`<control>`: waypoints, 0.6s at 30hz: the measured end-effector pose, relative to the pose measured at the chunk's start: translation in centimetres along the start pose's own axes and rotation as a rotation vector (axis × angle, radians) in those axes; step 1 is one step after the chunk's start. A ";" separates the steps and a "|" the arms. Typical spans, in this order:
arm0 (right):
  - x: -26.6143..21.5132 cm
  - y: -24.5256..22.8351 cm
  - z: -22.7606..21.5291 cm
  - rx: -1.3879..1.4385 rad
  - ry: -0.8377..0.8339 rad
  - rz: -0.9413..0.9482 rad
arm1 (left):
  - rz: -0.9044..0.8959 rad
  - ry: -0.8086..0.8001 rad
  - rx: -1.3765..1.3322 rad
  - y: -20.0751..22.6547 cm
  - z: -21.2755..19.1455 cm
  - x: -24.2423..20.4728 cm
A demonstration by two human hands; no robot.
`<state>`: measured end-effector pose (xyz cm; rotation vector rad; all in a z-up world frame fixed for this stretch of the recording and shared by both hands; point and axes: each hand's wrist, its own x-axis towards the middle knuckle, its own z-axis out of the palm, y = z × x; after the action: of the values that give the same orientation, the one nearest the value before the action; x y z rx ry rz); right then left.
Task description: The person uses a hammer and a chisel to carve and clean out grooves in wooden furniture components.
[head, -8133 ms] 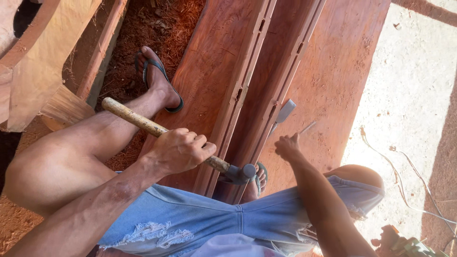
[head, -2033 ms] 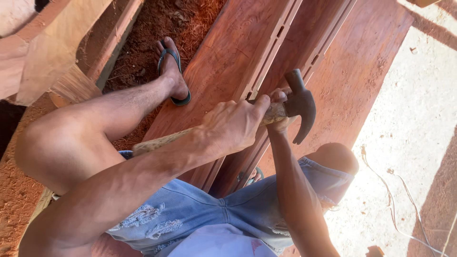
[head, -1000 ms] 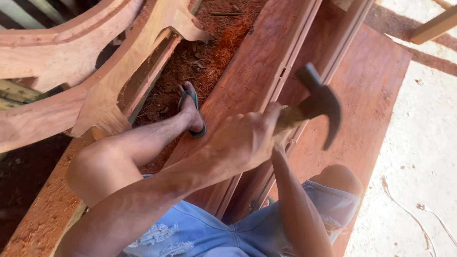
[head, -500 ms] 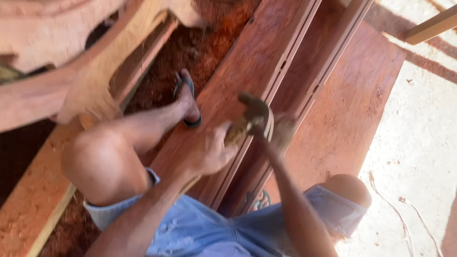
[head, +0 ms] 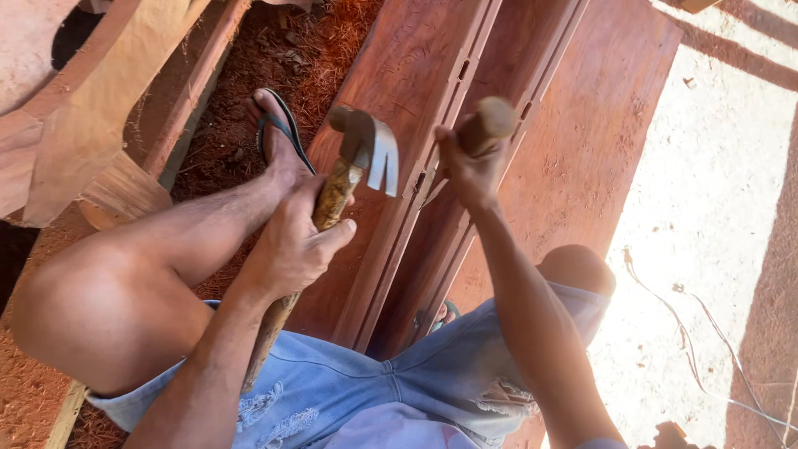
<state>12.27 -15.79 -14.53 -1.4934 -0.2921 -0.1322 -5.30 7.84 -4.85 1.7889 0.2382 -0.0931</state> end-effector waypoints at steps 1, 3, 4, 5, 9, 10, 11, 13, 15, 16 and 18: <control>-0.4 0.5 0.9 -0.032 -0.066 -0.064 | -0.005 0.009 -0.010 -0.3 -0.1 -0.1; -1.1 0.0 2.6 -0.063 -0.122 -0.127 | -0.010 0.009 -0.013 -0.7 -0.3 -0.2; -1.3 -0.9 3.5 -0.075 -0.156 -0.121 | -0.045 0.013 -0.068 -0.9 -0.3 -0.1; -1.5 -1.8 4.3 -0.088 -0.193 -0.115 | -0.080 0.019 -0.125 -1.1 -0.4 0.0; -1.0 -0.7 3.7 -0.112 -0.270 -0.179 | -0.089 0.011 -0.117 -0.9 -0.1 0.2; -0.8 -0.2 3.6 -0.082 -0.298 -0.175 | -0.095 0.012 -0.117 -0.9 -0.1 0.1; -0.7 0.3 3.3 -0.054 -0.324 -0.172 | -0.100 0.010 -0.119 -0.9 0.0 0.2; -0.9 -0.9 3.5 -0.010 -0.350 -0.174 | -0.106 0.010 -0.119 -0.7 0.2 0.2; -1.0 -1.3 3.6 0.035 -0.379 -0.175 | -0.114 0.014 -0.120 -0.6 0.3 0.0; -1.1 -1.2 3.5 0.051 -0.393 -0.175 | -0.121 0.016 -0.122 -0.5 0.3 -0.1; -0.9 -0.8 3.3 0.070 -0.410 -0.179 | -0.126 0.023 -0.122 -0.3 0.3 -0.3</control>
<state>10.87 -12.62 -13.85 -1.4151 -0.7540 0.0437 -5.63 7.54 -5.17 1.6534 0.3654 -0.1446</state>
